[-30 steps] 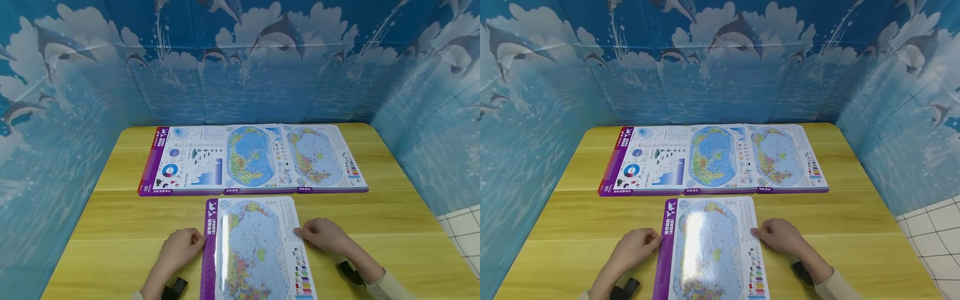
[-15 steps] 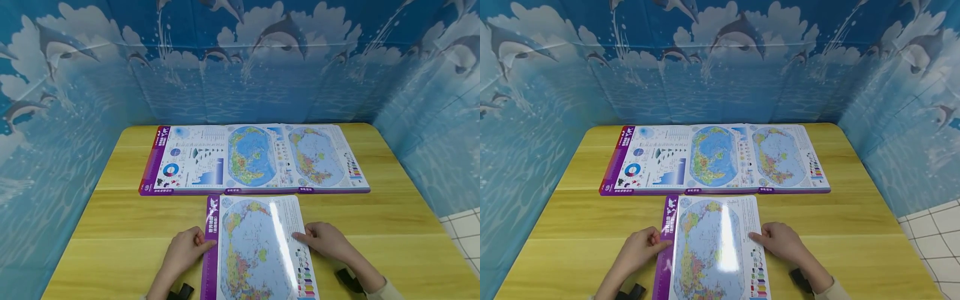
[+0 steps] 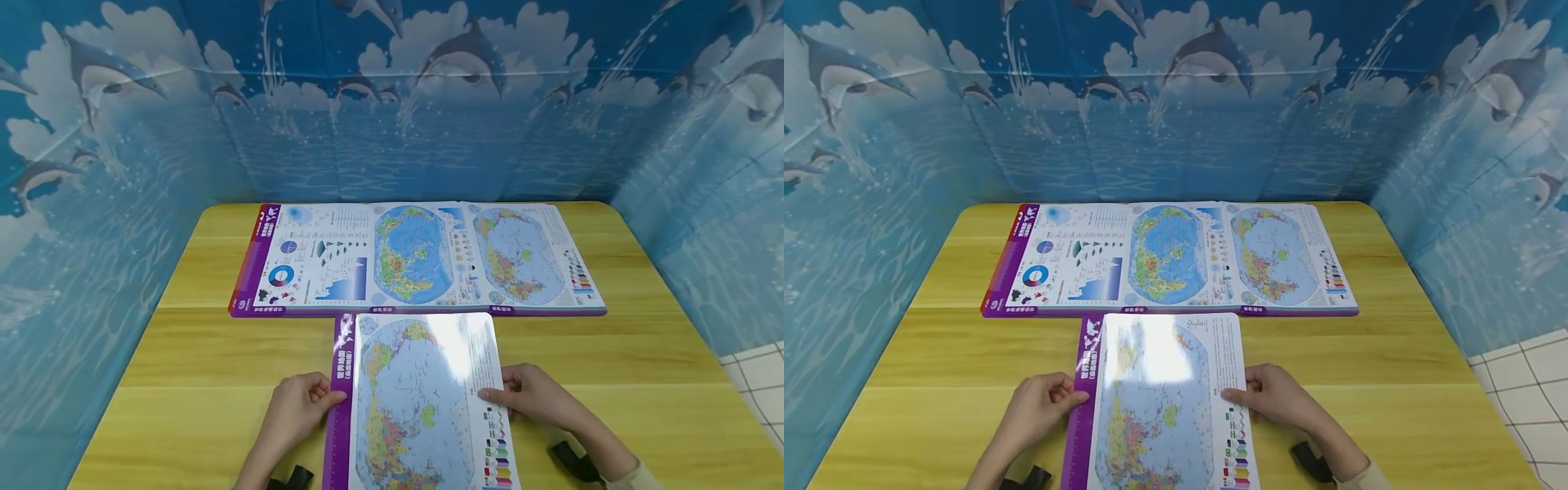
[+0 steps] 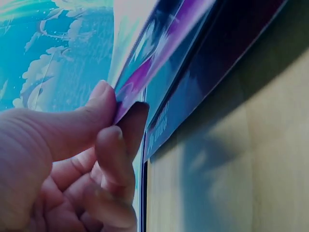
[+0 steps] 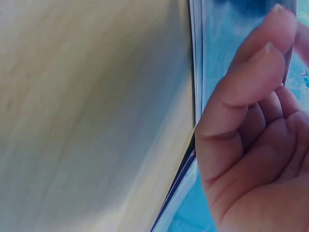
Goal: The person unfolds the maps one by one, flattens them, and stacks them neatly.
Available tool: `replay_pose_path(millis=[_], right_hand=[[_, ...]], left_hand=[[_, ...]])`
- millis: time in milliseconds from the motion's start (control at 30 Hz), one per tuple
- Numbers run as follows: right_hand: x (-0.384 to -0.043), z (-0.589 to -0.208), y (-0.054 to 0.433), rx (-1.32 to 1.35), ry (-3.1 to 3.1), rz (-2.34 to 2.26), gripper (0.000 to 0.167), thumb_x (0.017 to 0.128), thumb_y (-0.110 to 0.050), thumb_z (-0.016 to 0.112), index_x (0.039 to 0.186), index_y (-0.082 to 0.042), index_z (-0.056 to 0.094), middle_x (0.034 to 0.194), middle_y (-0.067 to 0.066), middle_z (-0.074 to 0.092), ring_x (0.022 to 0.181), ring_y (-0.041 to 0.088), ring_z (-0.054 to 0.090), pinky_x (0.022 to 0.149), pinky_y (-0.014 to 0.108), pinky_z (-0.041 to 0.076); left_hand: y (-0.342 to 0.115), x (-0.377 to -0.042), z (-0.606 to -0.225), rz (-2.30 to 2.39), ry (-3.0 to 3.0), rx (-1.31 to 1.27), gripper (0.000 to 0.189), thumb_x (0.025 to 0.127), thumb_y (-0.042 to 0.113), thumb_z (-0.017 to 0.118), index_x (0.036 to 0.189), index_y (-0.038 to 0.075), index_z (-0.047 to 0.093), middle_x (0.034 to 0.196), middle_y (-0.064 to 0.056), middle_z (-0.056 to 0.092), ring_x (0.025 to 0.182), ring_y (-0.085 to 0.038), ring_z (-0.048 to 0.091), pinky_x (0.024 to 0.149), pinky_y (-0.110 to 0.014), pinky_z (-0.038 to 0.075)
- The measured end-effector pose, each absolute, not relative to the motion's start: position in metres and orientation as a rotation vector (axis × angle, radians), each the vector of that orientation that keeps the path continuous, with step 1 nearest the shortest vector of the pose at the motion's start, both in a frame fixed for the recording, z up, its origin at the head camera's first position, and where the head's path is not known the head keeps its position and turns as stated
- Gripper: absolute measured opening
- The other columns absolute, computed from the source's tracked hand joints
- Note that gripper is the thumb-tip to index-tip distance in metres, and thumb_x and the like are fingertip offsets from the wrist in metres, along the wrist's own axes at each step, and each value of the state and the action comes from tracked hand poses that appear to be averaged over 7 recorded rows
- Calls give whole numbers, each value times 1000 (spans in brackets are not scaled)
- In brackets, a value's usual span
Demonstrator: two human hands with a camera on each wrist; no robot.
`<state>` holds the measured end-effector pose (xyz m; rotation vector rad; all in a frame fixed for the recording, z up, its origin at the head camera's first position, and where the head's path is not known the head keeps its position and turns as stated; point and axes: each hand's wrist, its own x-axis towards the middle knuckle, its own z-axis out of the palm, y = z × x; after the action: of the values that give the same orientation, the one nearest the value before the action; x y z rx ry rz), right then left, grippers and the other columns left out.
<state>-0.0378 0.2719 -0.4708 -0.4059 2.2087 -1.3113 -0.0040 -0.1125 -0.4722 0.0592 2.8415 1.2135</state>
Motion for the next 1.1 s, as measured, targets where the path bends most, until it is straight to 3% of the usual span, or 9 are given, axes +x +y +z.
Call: replay_pose_path(millis=[133, 267, 467, 667, 900, 1100], right_hand=[[-37, -472, 272, -425, 2178, -1332, 31, 94, -29, 61, 109, -2, 66, 80, 7, 70, 54, 19, 58, 46, 27, 44], [-35, -473, 272, -442, 2164, -1341, 32, 93, -28, 62, 111, -2, 65, 82, 7, 71, 56, 22, 60, 46, 28, 45], [-35, -472, 274, -460, 2164, -1351, 30, 93, -27, 63, 109, -2, 66, 82, 7, 71, 55, 22, 60, 46, 28, 45], [-36, -471, 275, -468, 2134, -1362, 29, 92, -24, 64, 110, -2, 65, 82, 8, 70, 53, 16, 56, 45, 24, 42], [-36, -464, 276, -479, 2153, -1370, 33, 90, -23, 67, 113, -1, 64, 86, 6, 71, 61, 22, 62, 48, 26, 45], [-37, -460, 276, -514, 2223, -1373, 30, 91, -23, 65, 112, -1, 65, 84, 5, 70, 56, 18, 58, 48, 26, 45]], left_hand=[[-117, -3, -473, 1233, 2818, 116, 23, 85, 30, 72, 68, 17, 63, 52, 10, 46, 47, -6, 39, 47, -22, 31], [-122, -1, -472, 1194, 2802, 248, 34, 90, 37, 64, 61, 22, 54, 47, 12, 35, 42, -2, 29, 44, -19, 24], [-125, 0, -464, 1138, 2858, 418, 36, 92, 44, 58, 62, 26, 51, 49, 14, 35, 44, -1, 31, 44, -19, 27], [-128, -1, -469, 1393, 2753, 379, 33, 91, 37, 62, 63, 21, 54, 53, 12, 40, 48, -3, 36, 47, -20, 30], [-128, -6, -475, 1662, 2684, 389, 19, 89, 16, 67, 70, 17, 63, 58, 9, 48, 51, -6, 41, 48, -21, 34], [-129, -10, -467, 1657, 2739, 423, 19, 88, 15, 68, 70, 19, 63, 59, 10, 50, 51, -7, 42, 48, -22, 36]])
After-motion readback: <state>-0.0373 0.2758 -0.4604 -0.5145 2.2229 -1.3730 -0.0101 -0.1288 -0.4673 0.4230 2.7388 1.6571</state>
